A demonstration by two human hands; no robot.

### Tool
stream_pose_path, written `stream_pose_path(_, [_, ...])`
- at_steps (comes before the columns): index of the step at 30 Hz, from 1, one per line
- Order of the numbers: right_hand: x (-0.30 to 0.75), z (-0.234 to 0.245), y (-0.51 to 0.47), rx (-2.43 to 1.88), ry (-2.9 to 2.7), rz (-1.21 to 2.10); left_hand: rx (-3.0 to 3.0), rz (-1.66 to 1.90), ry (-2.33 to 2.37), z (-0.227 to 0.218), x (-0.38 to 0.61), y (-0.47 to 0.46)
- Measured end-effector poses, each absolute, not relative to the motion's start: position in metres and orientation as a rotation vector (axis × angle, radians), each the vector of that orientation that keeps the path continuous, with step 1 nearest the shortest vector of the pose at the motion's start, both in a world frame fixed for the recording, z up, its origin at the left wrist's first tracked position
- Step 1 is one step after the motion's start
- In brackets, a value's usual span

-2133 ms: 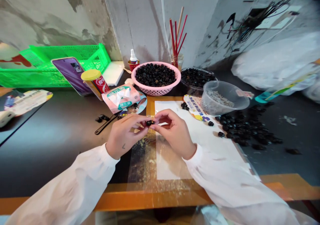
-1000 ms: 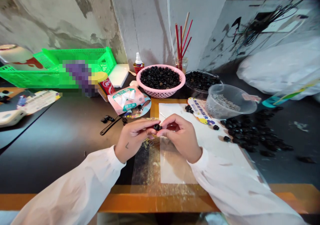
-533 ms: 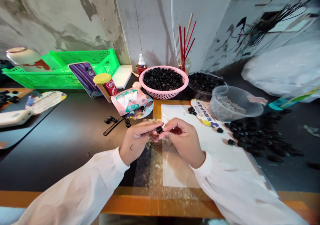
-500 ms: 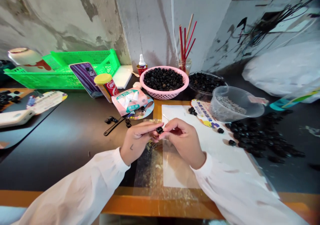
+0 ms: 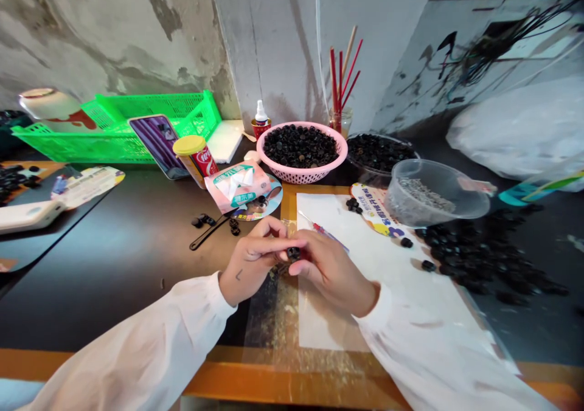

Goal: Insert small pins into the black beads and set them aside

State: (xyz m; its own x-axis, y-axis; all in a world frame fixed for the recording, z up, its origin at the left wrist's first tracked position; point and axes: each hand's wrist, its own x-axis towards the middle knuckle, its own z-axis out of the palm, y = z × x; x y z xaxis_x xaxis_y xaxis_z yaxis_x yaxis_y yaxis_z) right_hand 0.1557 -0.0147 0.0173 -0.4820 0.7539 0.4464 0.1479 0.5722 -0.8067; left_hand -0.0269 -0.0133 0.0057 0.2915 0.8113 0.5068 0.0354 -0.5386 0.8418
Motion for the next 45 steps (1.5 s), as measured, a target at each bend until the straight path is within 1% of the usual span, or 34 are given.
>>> stream_pose_path(2, [0.156,0.017,-0.014,-0.62,-2.021,0.886,1.851,1.319,0.725,0.006,-0.026,-0.014])
stream_pose_path(5, [0.157,0.016,-0.015,-0.581,-2.035,0.848,1.958,1.346,0.671,0.008,-0.023,-0.018])
stream_pose_path(10, [0.16,0.02,-0.017,-0.588,-2.04,0.65,2.214,1.569,0.806,0.012,-0.023,-0.027])
stream_pose_path(12, [0.161,0.023,-0.016,-0.603,-2.057,0.51,2.218,1.509,0.8,0.015,-0.026,-0.028])
stream_pose_path(15, [0.165,0.026,-0.014,-0.61,-2.09,0.297,2.194,1.314,0.711,0.02,-0.03,-0.029])
stream_pose_path(18, [0.168,0.025,-0.013,-0.626,-2.143,0.171,2.142,1.332,0.711,0.022,-0.027,-0.031])
stream_pose_path(24, [0.172,0.025,-0.012,-0.6,-2.199,0.157,2.024,1.46,0.789,0.02,-0.018,-0.037])
stream_pose_path(28, [0.173,0.025,-0.008,-0.656,-2.233,0.121,2.033,1.455,0.8,0.018,-0.019,-0.032])
stream_pose_path(34, [0.172,0.029,-0.005,-0.619,-2.268,0.082,2.187,1.394,0.705,0.019,-0.028,-0.025])
stream_pose_path(37, [0.182,0.04,-0.006,-0.78,-2.419,0.0,2.228,1.364,0.735,0.019,-0.04,-0.016])
stream_pose_path(41, [0.227,0.056,-0.016,-1.176,-2.561,-0.192,2.139,1.625,0.988,0.023,-0.066,0.006])
stream_pose_path(45, [0.293,0.043,-0.026,-1.372,-2.57,-0.355,2.244,1.687,1.36,0.026,-0.088,0.028])
